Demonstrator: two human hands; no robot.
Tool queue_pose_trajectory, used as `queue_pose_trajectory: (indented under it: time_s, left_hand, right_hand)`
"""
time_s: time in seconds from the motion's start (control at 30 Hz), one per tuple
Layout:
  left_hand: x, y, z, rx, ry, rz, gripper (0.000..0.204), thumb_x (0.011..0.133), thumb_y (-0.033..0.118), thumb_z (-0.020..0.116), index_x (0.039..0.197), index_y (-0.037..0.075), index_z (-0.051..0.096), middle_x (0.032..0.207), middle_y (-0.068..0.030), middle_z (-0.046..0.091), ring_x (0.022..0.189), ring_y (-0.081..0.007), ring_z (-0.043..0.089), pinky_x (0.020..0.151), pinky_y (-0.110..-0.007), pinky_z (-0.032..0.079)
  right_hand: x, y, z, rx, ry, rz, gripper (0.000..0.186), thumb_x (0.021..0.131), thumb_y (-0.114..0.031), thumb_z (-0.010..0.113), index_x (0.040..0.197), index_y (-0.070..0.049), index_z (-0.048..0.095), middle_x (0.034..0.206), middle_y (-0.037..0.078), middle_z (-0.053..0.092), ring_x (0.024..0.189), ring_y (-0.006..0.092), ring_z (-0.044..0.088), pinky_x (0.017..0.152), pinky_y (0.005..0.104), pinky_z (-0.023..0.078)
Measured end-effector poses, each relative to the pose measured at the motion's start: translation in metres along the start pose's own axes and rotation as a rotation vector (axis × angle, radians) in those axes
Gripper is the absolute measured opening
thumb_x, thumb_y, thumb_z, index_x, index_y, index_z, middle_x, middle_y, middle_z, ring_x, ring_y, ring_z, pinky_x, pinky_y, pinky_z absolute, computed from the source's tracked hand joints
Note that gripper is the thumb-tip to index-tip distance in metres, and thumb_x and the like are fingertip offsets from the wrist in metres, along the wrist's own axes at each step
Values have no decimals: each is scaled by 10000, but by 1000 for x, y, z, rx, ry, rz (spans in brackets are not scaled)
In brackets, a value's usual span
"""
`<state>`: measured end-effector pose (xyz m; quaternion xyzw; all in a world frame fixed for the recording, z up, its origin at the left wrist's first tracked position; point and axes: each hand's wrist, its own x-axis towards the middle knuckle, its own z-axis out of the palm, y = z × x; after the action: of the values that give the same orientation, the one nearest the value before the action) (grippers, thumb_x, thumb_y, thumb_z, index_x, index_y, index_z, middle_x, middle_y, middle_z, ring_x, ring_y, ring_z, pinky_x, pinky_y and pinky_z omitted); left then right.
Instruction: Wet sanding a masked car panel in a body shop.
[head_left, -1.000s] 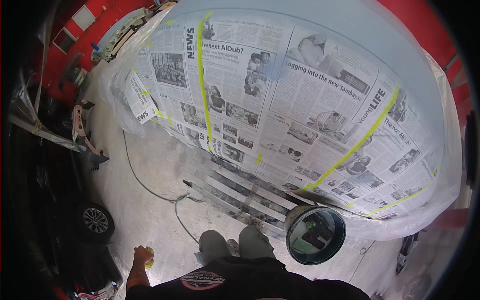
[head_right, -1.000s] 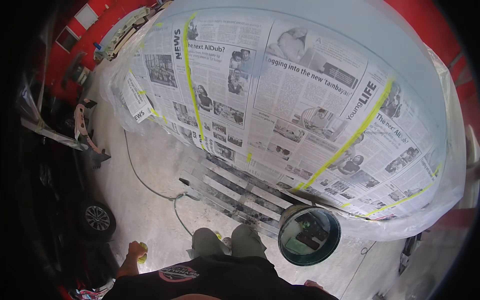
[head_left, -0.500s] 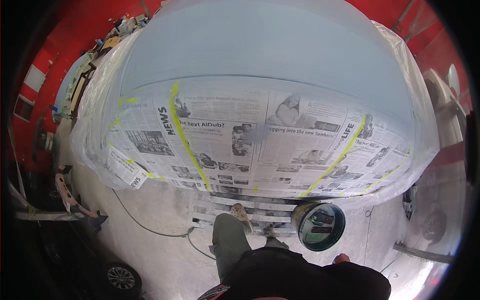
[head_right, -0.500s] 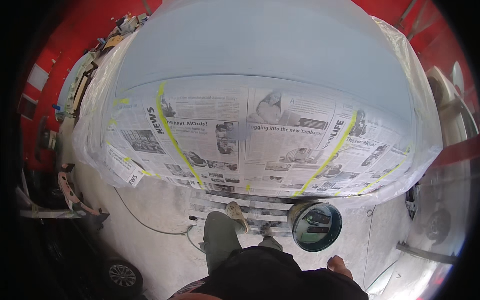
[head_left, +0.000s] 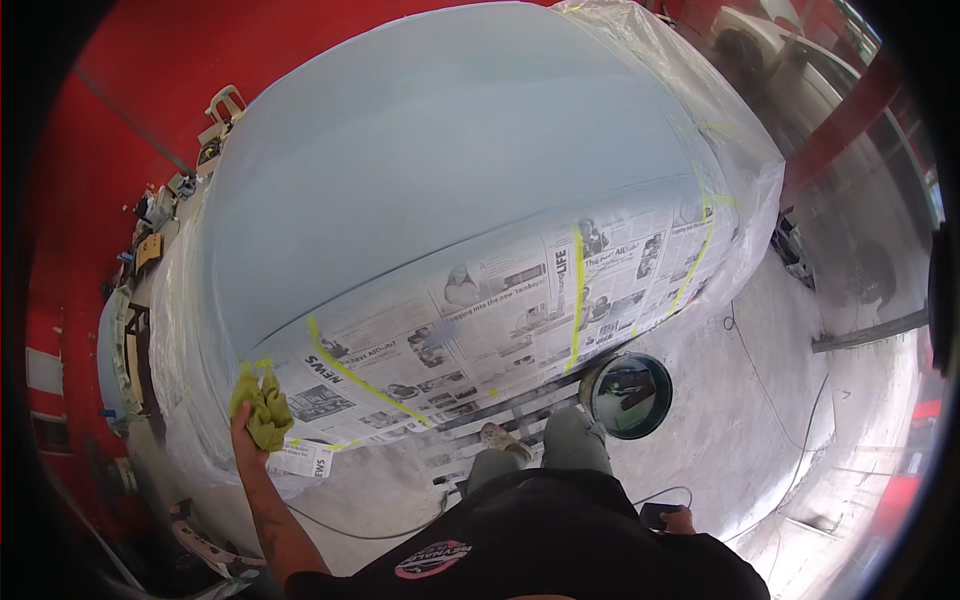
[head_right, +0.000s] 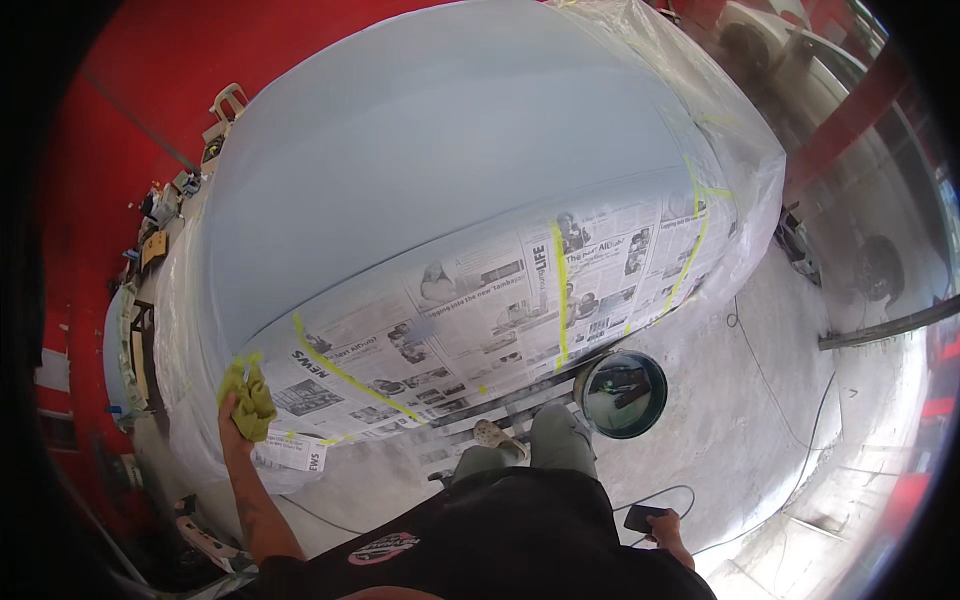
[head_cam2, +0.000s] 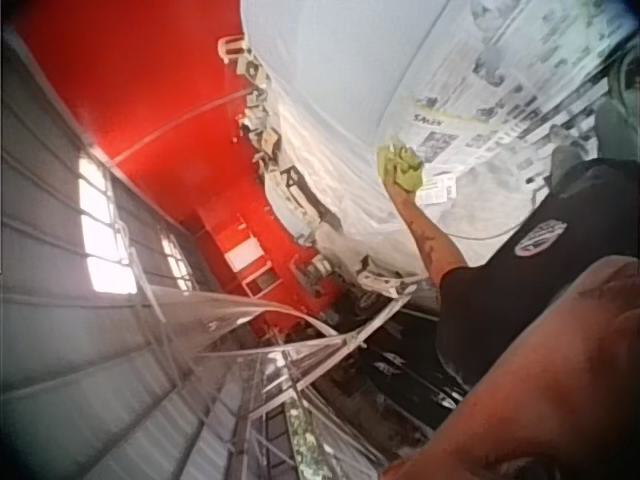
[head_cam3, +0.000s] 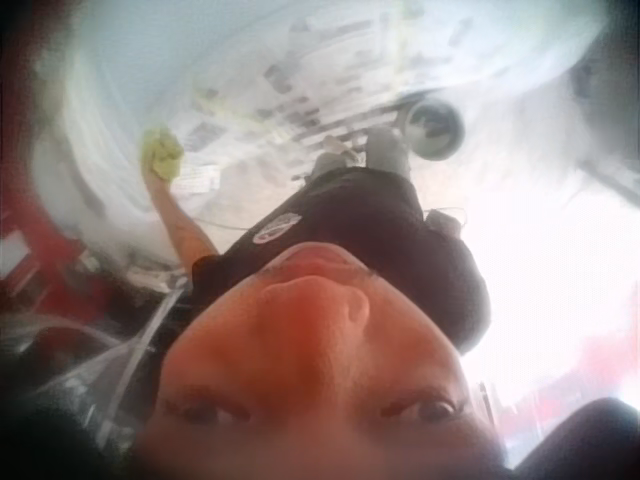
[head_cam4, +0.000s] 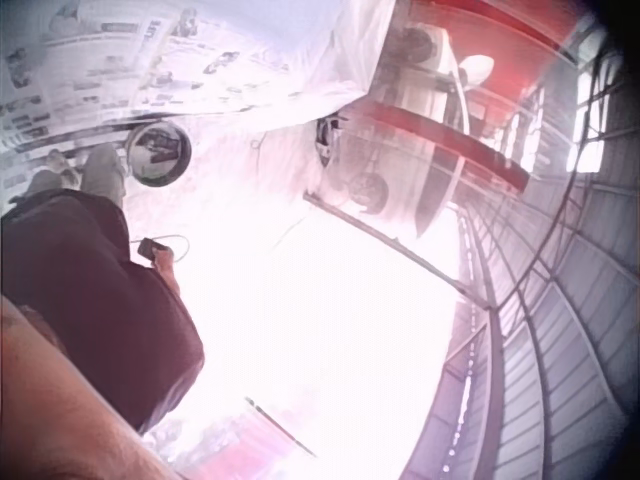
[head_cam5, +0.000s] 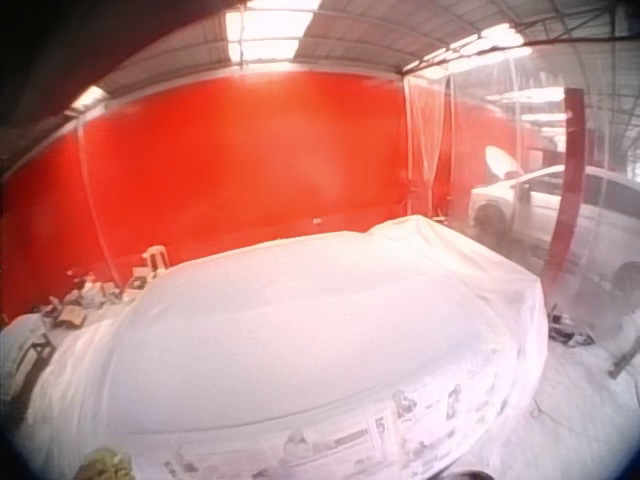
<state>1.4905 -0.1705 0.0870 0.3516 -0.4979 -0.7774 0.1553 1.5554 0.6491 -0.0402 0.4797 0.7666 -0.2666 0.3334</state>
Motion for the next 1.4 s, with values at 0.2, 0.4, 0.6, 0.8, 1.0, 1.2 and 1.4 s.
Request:
queue_pose_trajectory:
  time_s: [0.2, 0.4, 0.6, 0.8, 1.0, 1.2, 1.4]
  left_hand:
    - [149, 70, 262, 507, -249, 421, 501, 943, 316, 620, 1323, 8, 509, 1141, -107, 629, 1012, -232, 642, 882, -342, 522]
    - [224, -76, 421, 1390, -217, 714, 648, 889, 451, 658, 1402, 97, 479, 1454, -221, 420, 1354, -406, 362, 1103, -484, 330]
    - [280, -131, 513, 1793, 59, 1194, 709, 816, 419, 721, 1414, 146, 456, 1436, -229, 398, 1334, -429, 376, 1084, -531, 354]
    - [238, -119, 581, 1539, 91, 867, 587, 845, 320, 700, 1365, 133, 499, 1418, -208, 397, 1285, -401, 441, 1019, -497, 437]
    - [288, -89, 701, 1214, -93, 861, 377, 826, 181, 609, 1161, 14, 656, 1208, -168, 611, 1066, -317, 614, 919, -393, 490]
    - [307, -128, 950, 1338, -349, 1134, 413, 837, 279, 610, 1222, 134, 648, 1271, -122, 592, 1144, -327, 580, 963, -409, 474]
    - [305, -219, 1017, 1772, -389, 995, 400, 836, 339, 646, 1211, 200, 646, 1283, -82, 580, 1164, -307, 573, 949, -432, 479]
  right_hand:
    - [9, 96, 42, 547, 120, 149, 288, 764, 16, 698, 1016, 18, 559, 900, 153, 645, 634, 273, 655, 409, 367, 559]
    - [18, 59, 42, 773, 459, 371, 245, 721, -56, 617, 947, 13, 554, 782, 161, 628, 509, 242, 600, 355, 344, 486]
    - [112, -11, -15, 784, 449, 229, 152, 731, -101, 571, 857, -20, 546, 657, 86, 575, 438, 174, 508, 365, 311, 380]
    - [141, -4, -22, 933, 281, 235, 204, 703, -44, 579, 904, -29, 545, 683, 58, 553, 440, 144, 470, 371, 299, 365]
    - [124, 23, -8, 757, 224, 482, 327, 677, -82, 607, 996, -35, 554, 764, 73, 584, 555, 189, 513, 456, 342, 407]
    - [136, 142, 33, 670, 308, 463, 359, 726, -211, 636, 1042, -61, 559, 852, 110, 608, 679, 244, 577, 559, 436, 482]
    - [116, 97, 31, 641, 354, 574, 328, 764, -356, 674, 868, -49, 625, 743, 97, 616, 638, 259, 570, 535, 485, 442]
